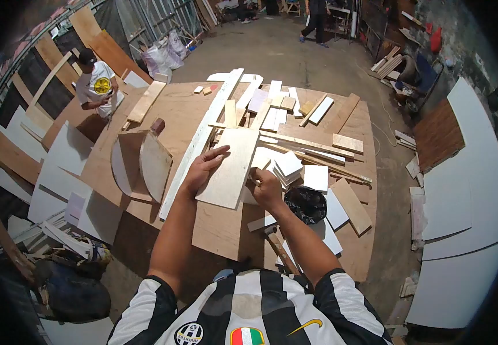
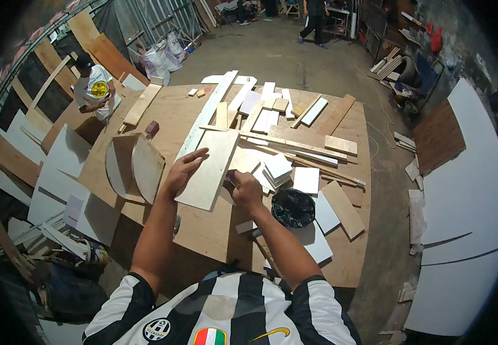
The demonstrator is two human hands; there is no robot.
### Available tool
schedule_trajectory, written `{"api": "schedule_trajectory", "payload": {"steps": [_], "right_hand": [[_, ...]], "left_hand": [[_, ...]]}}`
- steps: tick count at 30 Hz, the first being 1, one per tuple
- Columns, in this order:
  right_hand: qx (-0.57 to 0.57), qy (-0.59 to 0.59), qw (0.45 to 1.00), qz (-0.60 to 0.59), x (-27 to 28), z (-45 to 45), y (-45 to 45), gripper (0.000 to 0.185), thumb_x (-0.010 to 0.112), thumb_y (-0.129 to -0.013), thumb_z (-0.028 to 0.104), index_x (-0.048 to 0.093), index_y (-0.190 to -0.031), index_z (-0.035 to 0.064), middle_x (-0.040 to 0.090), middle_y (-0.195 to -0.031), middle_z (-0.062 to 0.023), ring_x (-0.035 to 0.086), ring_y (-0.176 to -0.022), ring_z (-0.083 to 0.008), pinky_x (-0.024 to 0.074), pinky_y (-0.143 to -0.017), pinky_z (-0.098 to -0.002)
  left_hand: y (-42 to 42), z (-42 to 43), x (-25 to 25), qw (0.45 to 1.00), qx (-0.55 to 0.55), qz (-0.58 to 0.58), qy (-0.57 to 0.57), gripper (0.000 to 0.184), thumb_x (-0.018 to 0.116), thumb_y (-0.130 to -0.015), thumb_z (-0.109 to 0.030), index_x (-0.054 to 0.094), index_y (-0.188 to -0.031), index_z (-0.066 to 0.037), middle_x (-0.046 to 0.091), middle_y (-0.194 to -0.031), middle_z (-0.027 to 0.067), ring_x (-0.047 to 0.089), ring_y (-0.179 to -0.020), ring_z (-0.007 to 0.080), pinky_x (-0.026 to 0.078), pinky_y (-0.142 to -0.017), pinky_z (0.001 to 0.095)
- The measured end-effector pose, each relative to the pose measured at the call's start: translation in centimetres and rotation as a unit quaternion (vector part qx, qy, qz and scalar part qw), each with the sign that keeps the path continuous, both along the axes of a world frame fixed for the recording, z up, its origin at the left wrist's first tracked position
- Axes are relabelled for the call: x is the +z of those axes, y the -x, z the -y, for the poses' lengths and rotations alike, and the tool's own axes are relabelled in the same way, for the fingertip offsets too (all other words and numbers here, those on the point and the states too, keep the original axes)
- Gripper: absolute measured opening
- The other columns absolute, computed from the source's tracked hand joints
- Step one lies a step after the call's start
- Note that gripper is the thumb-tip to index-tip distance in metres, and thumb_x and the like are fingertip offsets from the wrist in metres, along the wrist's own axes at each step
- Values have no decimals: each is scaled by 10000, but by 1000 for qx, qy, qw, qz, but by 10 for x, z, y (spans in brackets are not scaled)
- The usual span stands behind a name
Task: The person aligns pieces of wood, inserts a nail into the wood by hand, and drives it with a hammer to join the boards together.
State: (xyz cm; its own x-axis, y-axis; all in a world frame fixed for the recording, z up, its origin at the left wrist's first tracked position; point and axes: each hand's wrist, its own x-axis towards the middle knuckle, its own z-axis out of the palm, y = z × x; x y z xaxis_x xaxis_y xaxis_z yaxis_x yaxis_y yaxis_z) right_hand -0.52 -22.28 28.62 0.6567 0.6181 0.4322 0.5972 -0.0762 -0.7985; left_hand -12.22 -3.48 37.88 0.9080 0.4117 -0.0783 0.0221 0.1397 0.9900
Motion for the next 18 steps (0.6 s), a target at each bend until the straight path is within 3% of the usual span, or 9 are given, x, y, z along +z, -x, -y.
{"api": "schedule_trajectory", "payload": {"steps": [4,7,18], "right_hand": [[-10,38,998,54,-3,0,10,260,768,-889,317,645,-971,103,698,-830,-137,692,-795,-360,549,-675,-477],[-14,44,997,60,9,6,14,241,761,-895,308,646,-976,111,698,-825,-130,692,-795,-360,549,-675,-479],[-13,5,998,68,-3,5,16,325,755,-920,426,659,-1006,128,693,-819,-124,691,-782,-364,535,-662,-482]], "left_hand": [[-5,-1,7,999,44,-1,28,375,578,-1047,-93,598,-1397,40,620,-1412,148,595,-1298,211,481,-1109,320],[-3,0,9,999,18,-22,38,412,587,-1050,-116,563,-1421,63,583,-1461,167,534,-1376,226,419,-1166,326],[4,-13,-15,999,40,-6,30,393,569,-1068,-140,571,-1432,9,610,-1428,126,588,-1298,205,474,-1104,317]]}}
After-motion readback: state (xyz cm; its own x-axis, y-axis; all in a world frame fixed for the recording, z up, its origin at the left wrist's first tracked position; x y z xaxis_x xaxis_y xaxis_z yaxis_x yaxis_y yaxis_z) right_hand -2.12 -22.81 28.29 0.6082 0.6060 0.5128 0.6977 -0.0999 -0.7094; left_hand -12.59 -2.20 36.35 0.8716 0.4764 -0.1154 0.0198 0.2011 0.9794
